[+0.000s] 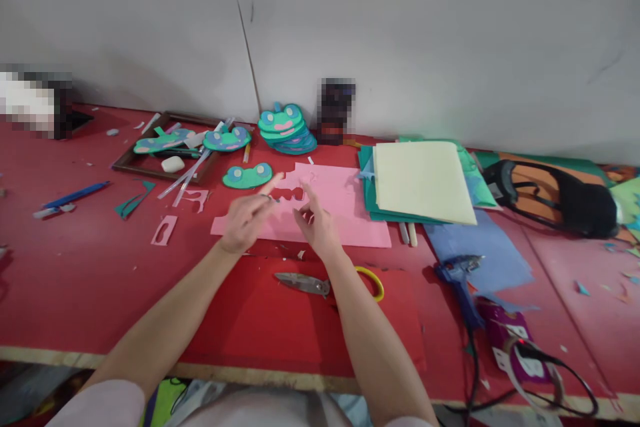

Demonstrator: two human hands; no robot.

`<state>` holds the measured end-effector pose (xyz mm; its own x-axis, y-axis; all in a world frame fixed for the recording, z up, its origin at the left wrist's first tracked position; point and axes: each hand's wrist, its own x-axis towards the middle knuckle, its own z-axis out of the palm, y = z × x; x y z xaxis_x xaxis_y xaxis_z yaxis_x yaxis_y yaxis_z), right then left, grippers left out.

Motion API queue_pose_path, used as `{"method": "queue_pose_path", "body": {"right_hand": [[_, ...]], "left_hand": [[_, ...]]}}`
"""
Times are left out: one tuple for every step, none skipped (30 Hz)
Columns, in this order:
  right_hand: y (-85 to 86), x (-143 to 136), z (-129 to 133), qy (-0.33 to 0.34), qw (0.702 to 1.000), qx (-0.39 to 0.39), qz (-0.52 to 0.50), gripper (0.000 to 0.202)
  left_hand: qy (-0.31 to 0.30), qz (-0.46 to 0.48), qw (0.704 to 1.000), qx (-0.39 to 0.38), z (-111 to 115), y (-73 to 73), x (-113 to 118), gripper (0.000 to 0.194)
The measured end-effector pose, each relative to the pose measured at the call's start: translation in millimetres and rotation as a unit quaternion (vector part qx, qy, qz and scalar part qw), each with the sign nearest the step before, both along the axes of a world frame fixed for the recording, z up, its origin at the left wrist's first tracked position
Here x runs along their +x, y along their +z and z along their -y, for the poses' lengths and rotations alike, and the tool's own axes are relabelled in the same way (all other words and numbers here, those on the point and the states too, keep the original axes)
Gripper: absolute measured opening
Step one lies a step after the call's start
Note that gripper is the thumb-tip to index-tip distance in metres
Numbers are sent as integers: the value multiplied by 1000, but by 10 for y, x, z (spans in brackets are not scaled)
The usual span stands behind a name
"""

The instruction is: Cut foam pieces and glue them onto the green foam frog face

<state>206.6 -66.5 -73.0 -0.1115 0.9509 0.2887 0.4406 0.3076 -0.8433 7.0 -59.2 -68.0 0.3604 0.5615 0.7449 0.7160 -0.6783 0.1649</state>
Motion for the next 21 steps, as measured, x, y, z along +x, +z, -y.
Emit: {"method": "queue_pose_path", "body": {"right_hand": [[22, -3, 20, 26, 1000, -1, -3, 56], [42, -4, 39, 50, 999, -3, -5, 54], [60, -2, 57, 69, 998, -5, -8, 50], [74, 1, 70, 80, 997, -7, -9, 46], [86, 4, 77, 78, 997, -6, -10, 40], [94, 4, 78, 66, 998, -2, -11, 35], [100, 3, 73, 49, 999, 7, -12, 30], [105, 0, 63, 27, 999, 18, -14, 26], [109, -4, 50, 5, 999, 28, -18, 23], [113, -8, 37, -16, 999, 37, -22, 22], [118, -13, 27, -33, 998, 41, -23, 22], [123, -17, 19, -46, 998, 39, -21, 23], [128, -19, 16, -59, 998, 34, -19, 24], [132, -20, 17, -66, 997, 27, -15, 25], [134, -21, 19, -68, 997, 22, -12, 26], [135, -21, 23, -68, 997, 19, -10, 26], [133, -20, 27, -66, 998, 17, -10, 27], [129, -19, 30, -65, 998, 17, -11, 27], [124, -18, 31, -64, 998, 18, -13, 28], [118, -17, 31, -63, 998, 19, -17, 28], [113, -16, 29, -63, 998, 20, -21, 28]], "left_hand": [[-63, -17, 997, 51, 72, 20, 96, 28], [-108, -38, 991, 76, 137, 43, 178, 31], [-147, -55, 983, 90, 191, 63, 243, 33], [-172, -65, 979, 88, 231, 79, 290, 34], [-188, -69, 976, 84, 256, 87, 321, 35], [-197, -68, 975, 73, 264, 87, 336, 36], [-196, -64, 977, 60, 256, 80, 339, 36], [-183, -58, 980, 44, 234, 69, 332, 36], [-156, -51, 986, 25, 200, 56, 317, 35], [-114, -49, 992, -3, 157, 44, 297, 35], [-60, -48, 996, -40, 107, 34, 272, 35], [-1, -44, 996, -80, 56, 26, 242, 37], [59, -42, 990, -122, 4, 17, 209, 40], [112, -41, 980, -160, -46, 6, 172, 43], [153, -44, 968, -192, -91, -8, 135, 46], [186, -50, 956, -222, -129, -26, 99, 48], [209, -59, 943, -250, -159, -46, 65, 50], [229, -63, 932, -273, -182, -66, 35, 52], [243, -68, 923, -292, -196, -82, 12, 54], [253, -73, 915, -305, -204, -93, -5, 54], [263, -74, 909, -313, -206, -98, -17, 55]]}}
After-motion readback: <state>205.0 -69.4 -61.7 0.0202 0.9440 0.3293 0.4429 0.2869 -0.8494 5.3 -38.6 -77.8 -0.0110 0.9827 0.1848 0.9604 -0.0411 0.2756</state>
